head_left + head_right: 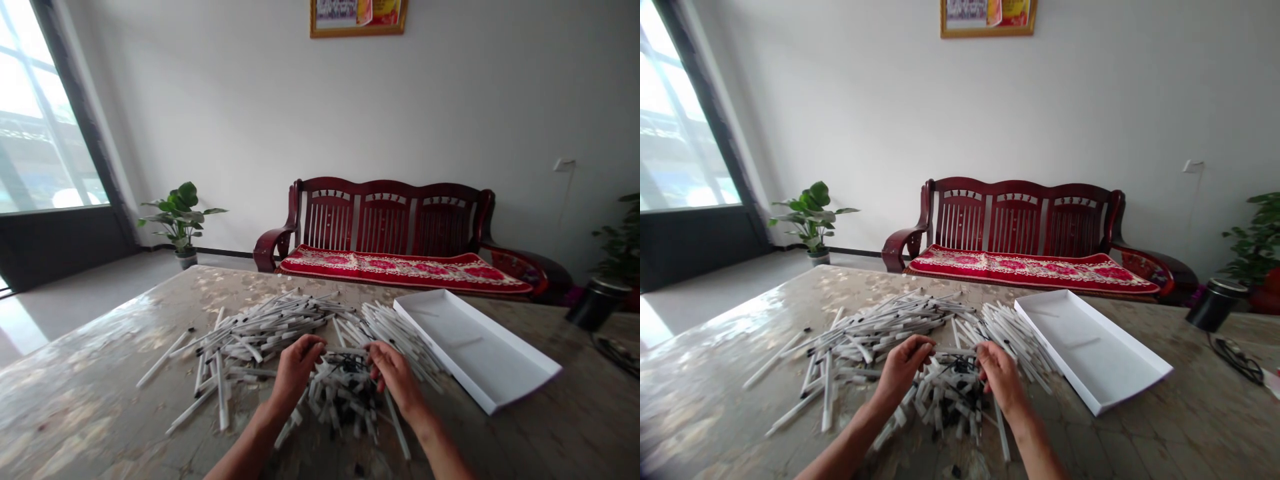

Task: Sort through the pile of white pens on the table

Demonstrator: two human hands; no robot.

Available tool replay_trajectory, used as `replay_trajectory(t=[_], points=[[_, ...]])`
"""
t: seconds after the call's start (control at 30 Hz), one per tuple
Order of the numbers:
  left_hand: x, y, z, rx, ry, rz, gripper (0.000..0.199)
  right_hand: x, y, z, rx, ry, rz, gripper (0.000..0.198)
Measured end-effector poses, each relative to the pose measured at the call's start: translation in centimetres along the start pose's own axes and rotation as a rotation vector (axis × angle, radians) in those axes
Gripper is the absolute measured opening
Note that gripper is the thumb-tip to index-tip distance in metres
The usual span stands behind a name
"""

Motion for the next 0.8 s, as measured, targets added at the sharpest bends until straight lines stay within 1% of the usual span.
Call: replay_trajectory(t=[0.03,0.07,0.1,0.13,0.2,0.27,0.37,0.43,0.53,0.6,0.7,0.8], points=[[-0.3,0.1,-0.2,0.010,-0.010,-0.027,0.034,-0.5,0.1,-0.1,-0.001,0.010,-0.038,0.036],[-0.6,0.1,-0.4,0.016,-0.029,-0.058,0.034,-0.7,0.2,0.0,-0.006,0.027,-0.048,0.034],[-0.7,0.1,-0.3,0.011,-0.059,-0.083,0.035,-0.7,0.2,0.0,-0.012,0.045,-0.027,0.033],[-0.6,0.1,0.0,-0.008,-0.108,-0.101,0.035,-0.4,0.2,0.2,-0.017,0.065,0.020,0.033],[0.1,-0.1,1.3,-0.074,-0.265,-0.105,0.033,1.1,0.0,0.3,-0.008,0.113,0.168,0.036],[1.5,-0.4,3.0,-0.127,-0.520,-0.079,0.025,3.1,-0.1,0.1,0.035,0.197,0.327,0.039],[3.6,-0.7,4.5,-0.055,-0.870,-0.111,0.017,6.0,0.1,-0.2,0.097,0.366,0.536,0.043],[4.6,-0.6,4.9,-0.005,-0.996,-0.155,0.018,7.3,0.2,0.0,0.081,0.480,0.612,0.045],[5.6,-0.2,3.8,0.094,-1.099,-0.248,0.025,8.0,0.3,0.6,0.036,0.643,0.649,0.044],[6.1,0.0,2.6,0.146,-1.155,-0.288,0.029,7.9,0.4,0.5,0.047,0.695,0.655,0.042],[6.6,0.0,1.3,0.165,-1.217,-0.290,0.028,6.7,0.5,0.0,0.121,0.672,0.637,0.040],[6.2,-0.3,1.1,0.116,-1.224,-0.278,0.022,4.8,0.5,-0.9,0.211,0.583,0.552,0.036]])
Point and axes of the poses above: each hand's wrist, its own y-axis away from the middle knuckle, its own x-axis out of the back of the hand, z = x × y, the point moved 8 cm from there along -y, towards the middle knuckle, and after that the axes turned 14 degrees about y, right-handed, at the moved point
